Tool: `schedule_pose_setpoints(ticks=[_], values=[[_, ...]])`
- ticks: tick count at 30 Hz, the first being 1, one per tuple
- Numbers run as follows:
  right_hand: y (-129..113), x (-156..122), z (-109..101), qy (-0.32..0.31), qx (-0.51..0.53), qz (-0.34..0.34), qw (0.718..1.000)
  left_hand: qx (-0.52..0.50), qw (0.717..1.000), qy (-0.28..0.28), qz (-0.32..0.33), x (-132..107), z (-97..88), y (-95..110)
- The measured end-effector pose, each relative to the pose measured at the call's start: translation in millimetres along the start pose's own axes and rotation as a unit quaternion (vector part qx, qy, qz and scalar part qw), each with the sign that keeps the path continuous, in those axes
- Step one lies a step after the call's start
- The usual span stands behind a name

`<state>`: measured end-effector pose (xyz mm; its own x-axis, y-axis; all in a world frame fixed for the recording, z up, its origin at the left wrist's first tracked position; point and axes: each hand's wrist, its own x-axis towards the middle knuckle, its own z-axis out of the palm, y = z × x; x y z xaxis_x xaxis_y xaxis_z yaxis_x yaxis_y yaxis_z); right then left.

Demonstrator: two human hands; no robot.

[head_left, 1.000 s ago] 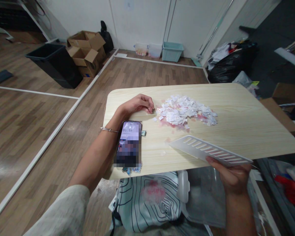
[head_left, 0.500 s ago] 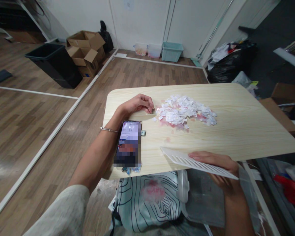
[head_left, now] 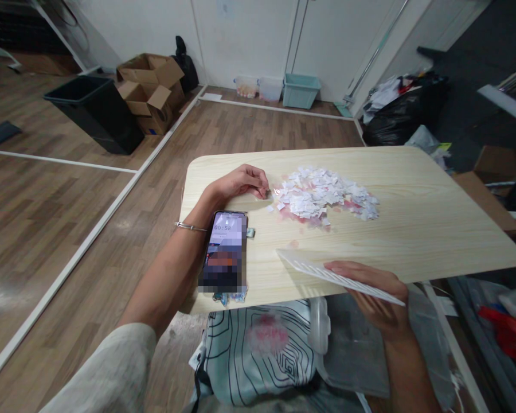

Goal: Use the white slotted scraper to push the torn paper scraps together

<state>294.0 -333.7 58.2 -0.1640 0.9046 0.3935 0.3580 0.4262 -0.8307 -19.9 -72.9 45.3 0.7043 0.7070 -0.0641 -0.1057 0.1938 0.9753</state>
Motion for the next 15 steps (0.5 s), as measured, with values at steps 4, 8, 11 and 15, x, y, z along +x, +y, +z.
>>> schedule_pose_setpoints(ticks=[4, 8, 11, 15], values=[[5, -6, -1, 0.028, 0.006, 0.021, 0.999, 0.001, 1.0, 0.002, 0.0, -1, 0.8, 1], [1, -4, -3, -0.003, 0.015, -0.013, 1.0, 0.003, 1.0, -0.004, 0.003, -1, 0.1, 1], [-5, 2, -1, -0.035, 0.024, -0.03, 0.999, 0.003, 1.0, -0.008, 0.002, 0, -1.0, 0], [-8, 4, 3, -0.08, 0.053, -0.019, 0.995, 0.002, 1.0, -0.009, 0.002, 0, -1.2, 0]])
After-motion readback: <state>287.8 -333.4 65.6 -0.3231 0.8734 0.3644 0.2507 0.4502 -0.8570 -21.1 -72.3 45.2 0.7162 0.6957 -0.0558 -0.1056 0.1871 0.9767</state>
